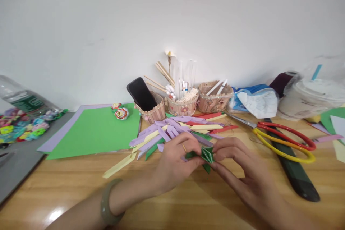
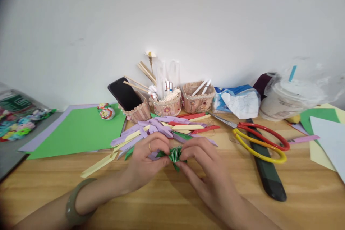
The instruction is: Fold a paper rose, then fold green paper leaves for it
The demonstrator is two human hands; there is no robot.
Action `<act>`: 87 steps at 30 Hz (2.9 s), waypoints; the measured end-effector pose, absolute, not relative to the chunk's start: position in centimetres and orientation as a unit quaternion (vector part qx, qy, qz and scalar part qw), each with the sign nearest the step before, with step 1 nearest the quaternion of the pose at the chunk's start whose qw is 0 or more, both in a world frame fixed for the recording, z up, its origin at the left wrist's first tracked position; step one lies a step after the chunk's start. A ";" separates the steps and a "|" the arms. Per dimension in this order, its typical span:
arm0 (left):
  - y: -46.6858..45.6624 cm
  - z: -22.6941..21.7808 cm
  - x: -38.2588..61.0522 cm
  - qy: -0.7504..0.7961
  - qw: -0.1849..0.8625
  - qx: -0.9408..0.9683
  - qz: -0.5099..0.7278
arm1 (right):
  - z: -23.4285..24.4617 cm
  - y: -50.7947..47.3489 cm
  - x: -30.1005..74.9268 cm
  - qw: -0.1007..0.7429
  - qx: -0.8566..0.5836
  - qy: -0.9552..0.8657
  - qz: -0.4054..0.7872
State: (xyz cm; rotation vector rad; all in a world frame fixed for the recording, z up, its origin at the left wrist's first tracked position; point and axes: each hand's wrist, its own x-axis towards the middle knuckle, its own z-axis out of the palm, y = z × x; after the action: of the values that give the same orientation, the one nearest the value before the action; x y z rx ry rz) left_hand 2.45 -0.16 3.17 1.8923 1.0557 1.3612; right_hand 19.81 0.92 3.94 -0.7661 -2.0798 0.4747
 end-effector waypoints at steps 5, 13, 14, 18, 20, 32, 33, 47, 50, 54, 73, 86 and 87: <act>0.3 4.2 2.5 0.393 0.421 0.672 0.465 | 4.2 0.9 20.0 0.392 -0.345 -0.793 0.314; 1.0 4.1 2.2 0.456 0.591 0.550 0.375 | 4.1 1.6 19.8 0.360 -0.406 -0.712 0.445; 1.0 4.1 2.2 0.463 0.597 0.535 0.378 | 4.0 1.8 19.8 0.354 -0.405 -0.702 0.466; 1.2 4.5 2.3 0.462 0.629 0.490 0.388 | 4.0 2.2 19.7 0.336 -0.399 -0.648 0.555; 1.2 4.7 2.4 0.463 0.629 0.487 0.392 | 4.1 2.2 19.6 0.331 -0.400 -0.625 0.583; 1.3 4.6 2.4 0.465 0.639 0.485 0.374 | 4.2 2.3 19.7 0.308 -0.437 -0.645 0.546; 1.3 4.5 2.4 0.468 0.636 0.489 0.371 | 4.3 2.2 19.7 0.307 -0.440 -0.658 0.529; 0.5 3.7 2.8 0.493 0.528 0.570 0.392 | 3.8 1.1 19.6 0.366 -0.418 -0.785 0.274; 0.7 3.7 2.7 0.484 0.567 0.546 0.381 | 4.0 1.3 19.6 0.354 -0.423 -0.773 0.313; 1.2 3.8 2.4 0.474 0.584 0.513 0.413 | 4.4 1.9 19.4 0.287 -0.428 -0.760 0.396; 2.0 4.5 1.2 0.451 0.695 0.470 0.304 | 4.6 2.0 19.9 0.249 -0.385 -0.784 0.418; 2.0 4.6 1.3 0.468 0.648 0.513 0.313 | 4.1 2.1 19.9 0.238 -0.362 -0.794 0.426; 2.0 4.7 1.2 0.470 0.647 0.514 0.310 | 4.0 2.1 19.9 0.236 -0.360 -0.794 0.430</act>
State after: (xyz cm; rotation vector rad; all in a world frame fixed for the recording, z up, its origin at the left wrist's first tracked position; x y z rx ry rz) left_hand 1.25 1.99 4.68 1.1697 1.0694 0.7050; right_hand 19.87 2.11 4.04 -0.9866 -2.1782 1.1790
